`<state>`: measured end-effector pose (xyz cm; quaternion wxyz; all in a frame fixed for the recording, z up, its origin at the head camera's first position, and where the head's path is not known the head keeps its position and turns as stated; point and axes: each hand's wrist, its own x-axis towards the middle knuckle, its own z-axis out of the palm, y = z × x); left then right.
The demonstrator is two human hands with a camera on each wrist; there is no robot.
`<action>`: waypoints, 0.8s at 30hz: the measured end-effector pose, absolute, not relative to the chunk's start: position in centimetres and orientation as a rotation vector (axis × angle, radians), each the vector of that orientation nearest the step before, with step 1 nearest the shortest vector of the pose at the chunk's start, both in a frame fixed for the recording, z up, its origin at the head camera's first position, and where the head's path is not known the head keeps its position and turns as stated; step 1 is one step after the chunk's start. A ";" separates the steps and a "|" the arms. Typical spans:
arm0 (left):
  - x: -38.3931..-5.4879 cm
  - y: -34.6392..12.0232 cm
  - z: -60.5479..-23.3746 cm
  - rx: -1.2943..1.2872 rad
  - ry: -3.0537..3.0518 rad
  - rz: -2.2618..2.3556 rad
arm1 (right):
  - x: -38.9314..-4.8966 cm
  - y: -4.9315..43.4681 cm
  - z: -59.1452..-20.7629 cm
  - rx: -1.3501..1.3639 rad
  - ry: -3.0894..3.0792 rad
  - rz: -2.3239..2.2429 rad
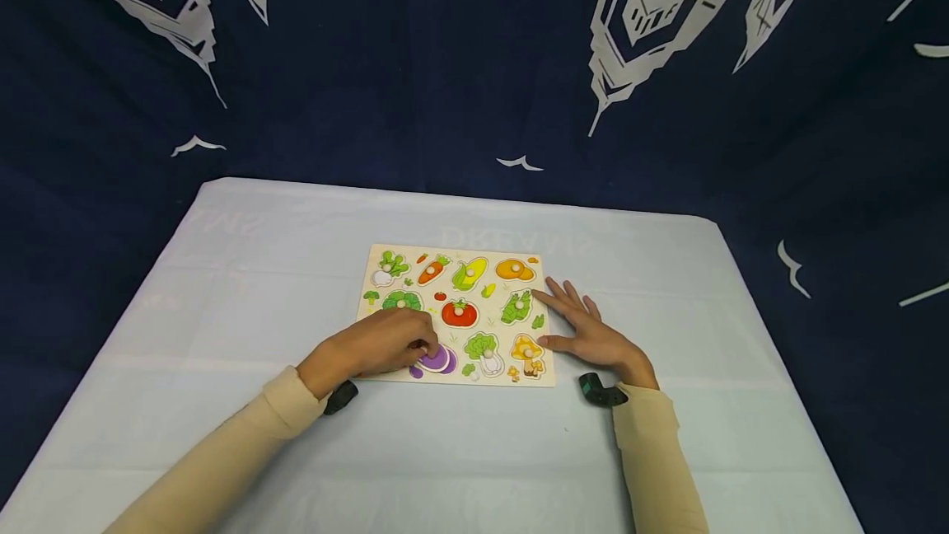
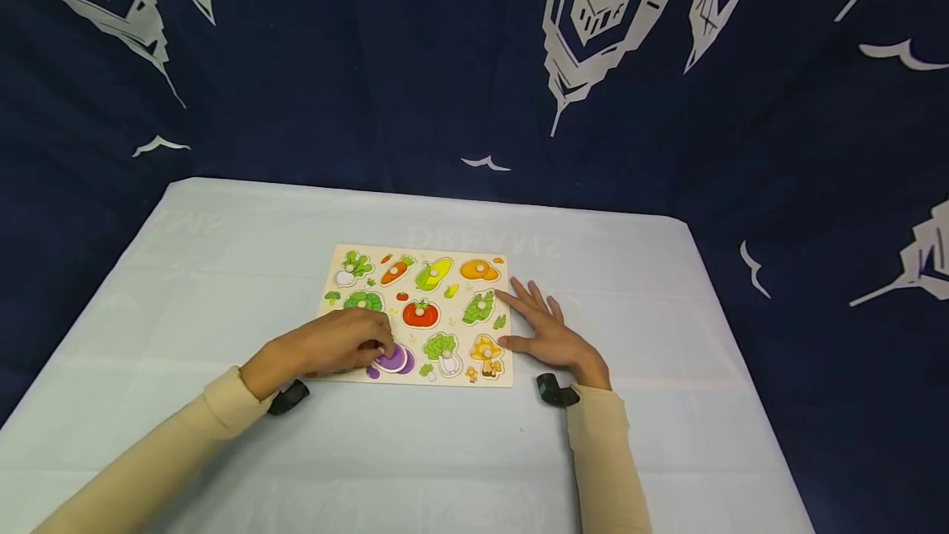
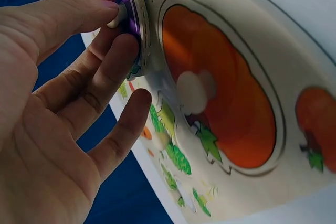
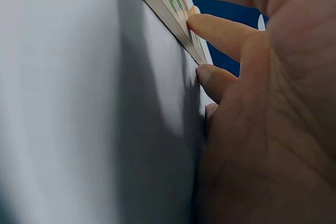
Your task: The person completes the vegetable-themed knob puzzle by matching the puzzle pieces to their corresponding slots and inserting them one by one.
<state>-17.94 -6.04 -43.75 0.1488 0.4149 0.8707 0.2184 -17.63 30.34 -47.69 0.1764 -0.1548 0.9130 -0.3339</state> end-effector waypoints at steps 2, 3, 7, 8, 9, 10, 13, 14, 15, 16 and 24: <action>-17.9 -5.9 -43.9 1.206 2.503 0.621 | -17.6 30.3 -47.7 -0.436 2.581 -0.948; -17.9 -5.9 -44.0 1.210 2.504 0.616 | -17.6 30.3 -47.7 -0.436 2.583 -0.943; -17.9 -5.7 -44.2 1.226 2.509 0.599 | -17.6 30.4 -47.6 -0.442 2.589 -0.931; -17.9 -5.6 -44.3 1.225 2.512 0.592 | -17.7 30.4 -47.6 -0.443 2.592 -0.927; -17.9 -5.6 -44.3 1.224 2.514 0.592 | -17.7 30.4 -47.6 -0.443 2.595 -0.926; -17.9 -5.5 -44.4 1.228 2.516 0.591 | -17.7 30.4 -47.6 -0.443 2.594 -0.929; -17.8 -5.3 -44.6 1.232 2.520 0.593 | -17.7 30.4 -47.6 -0.441 2.592 -0.931; -17.8 -5.3 -44.6 1.241 2.517 0.593 | -17.7 30.4 -47.7 -0.441 2.593 -0.930; -17.7 -5.2 -44.7 1.249 2.514 0.593 | -17.7 30.4 -47.7 -0.439 2.593 -0.931; -17.7 -5.2 -44.7 1.257 2.514 0.590 | -17.7 30.3 -47.7 -0.438 2.592 -0.932; -17.3 -5.2 -44.9 1.254 2.540 0.579 | -17.8 30.3 -47.8 -0.436 2.589 -0.941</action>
